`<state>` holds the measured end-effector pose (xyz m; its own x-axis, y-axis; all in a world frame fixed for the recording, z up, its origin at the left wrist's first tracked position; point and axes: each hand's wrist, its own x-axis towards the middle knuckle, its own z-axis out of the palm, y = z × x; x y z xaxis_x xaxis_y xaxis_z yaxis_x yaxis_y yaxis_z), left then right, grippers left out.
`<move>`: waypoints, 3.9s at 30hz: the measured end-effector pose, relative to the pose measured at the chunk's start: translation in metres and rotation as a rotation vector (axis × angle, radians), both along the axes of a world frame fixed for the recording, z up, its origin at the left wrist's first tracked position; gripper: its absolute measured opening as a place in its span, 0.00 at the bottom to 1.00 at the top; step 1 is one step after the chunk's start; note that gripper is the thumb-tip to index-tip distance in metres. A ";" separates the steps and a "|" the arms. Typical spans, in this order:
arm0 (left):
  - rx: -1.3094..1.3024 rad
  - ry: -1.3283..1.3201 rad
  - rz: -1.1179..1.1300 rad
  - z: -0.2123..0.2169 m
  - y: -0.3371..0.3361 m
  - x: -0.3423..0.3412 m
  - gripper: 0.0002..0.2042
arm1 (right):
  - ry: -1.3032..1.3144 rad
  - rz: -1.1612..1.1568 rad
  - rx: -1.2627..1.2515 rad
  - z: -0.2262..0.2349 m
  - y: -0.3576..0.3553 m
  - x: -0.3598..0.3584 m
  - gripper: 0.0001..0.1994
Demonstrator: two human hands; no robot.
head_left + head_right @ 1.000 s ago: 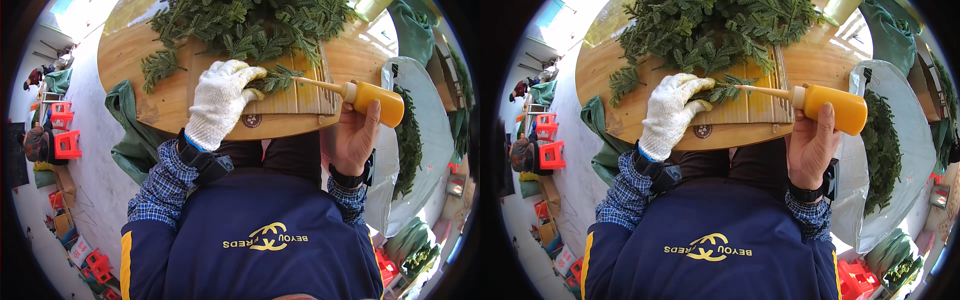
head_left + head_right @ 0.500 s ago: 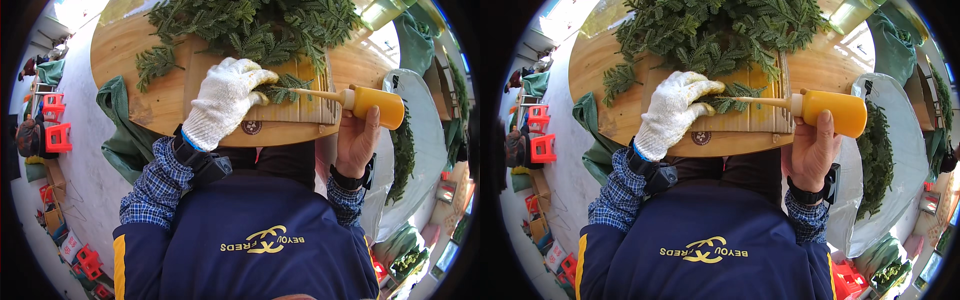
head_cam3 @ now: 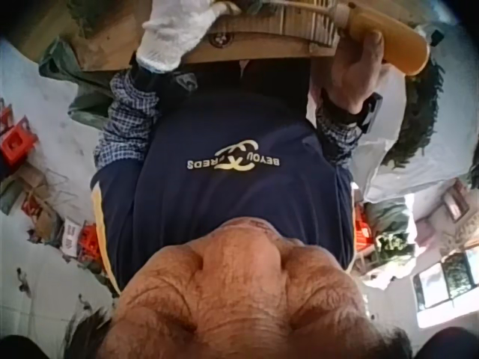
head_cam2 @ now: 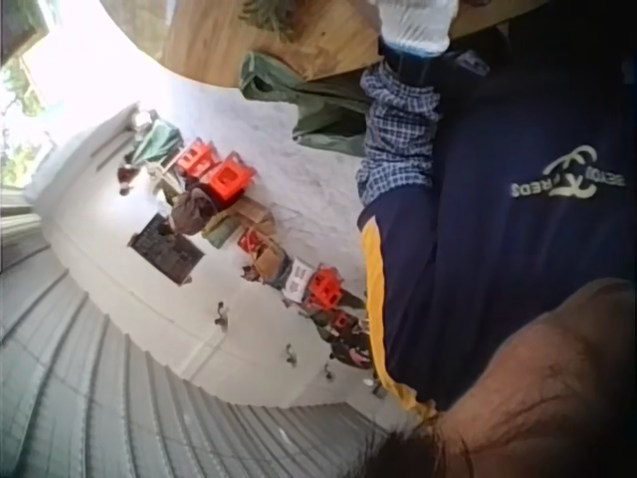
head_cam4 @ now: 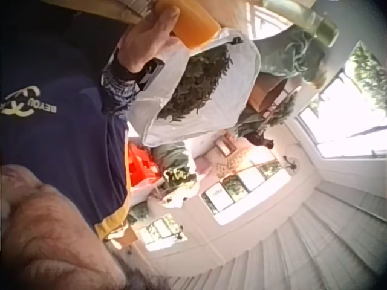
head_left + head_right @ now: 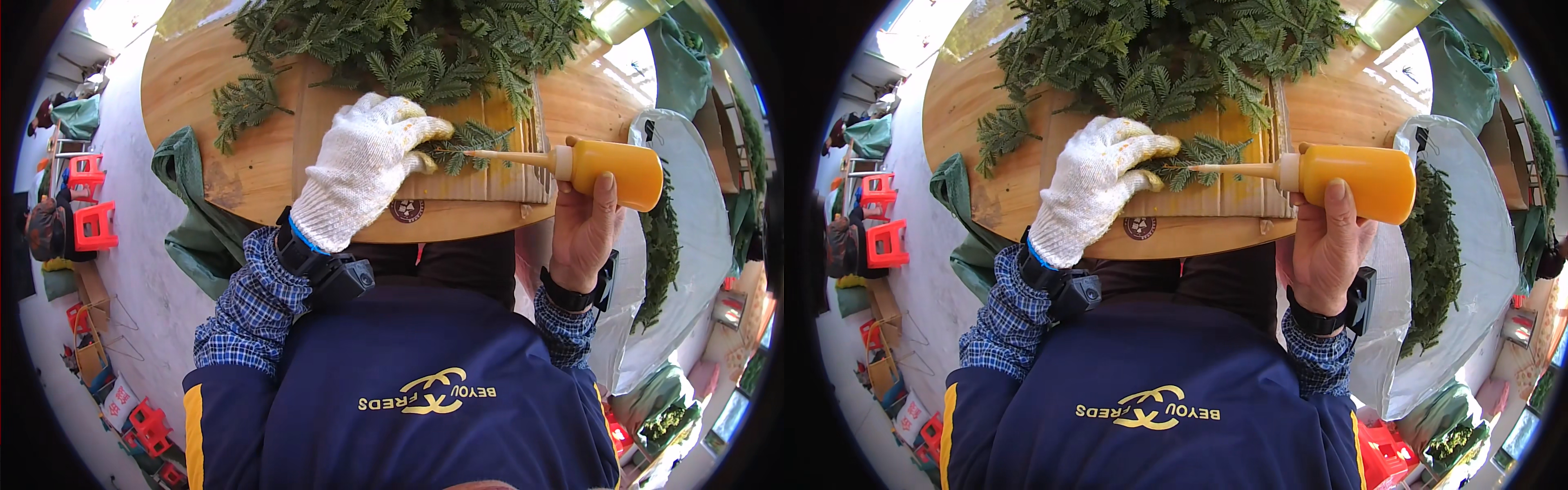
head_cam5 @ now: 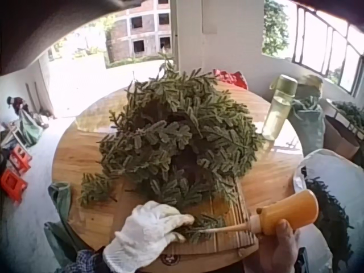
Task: Applying glue to greenery sprigs and attaching them to a wooden frame to create a decorative item.
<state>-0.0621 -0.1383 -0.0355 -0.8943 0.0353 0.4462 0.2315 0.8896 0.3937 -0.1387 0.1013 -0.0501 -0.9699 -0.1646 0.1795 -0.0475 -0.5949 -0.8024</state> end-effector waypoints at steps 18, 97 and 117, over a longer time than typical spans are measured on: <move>0.048 -0.050 0.001 0.004 0.002 0.000 0.17 | 0.036 -0.035 0.022 0.001 0.029 -0.015 0.19; -0.139 -0.034 0.582 0.011 -0.150 0.065 0.27 | -0.190 0.185 -0.566 -0.039 0.009 0.005 0.24; 0.139 0.432 0.835 0.018 -0.145 0.187 0.20 | -0.081 0.168 -0.466 -0.061 0.022 -0.013 0.26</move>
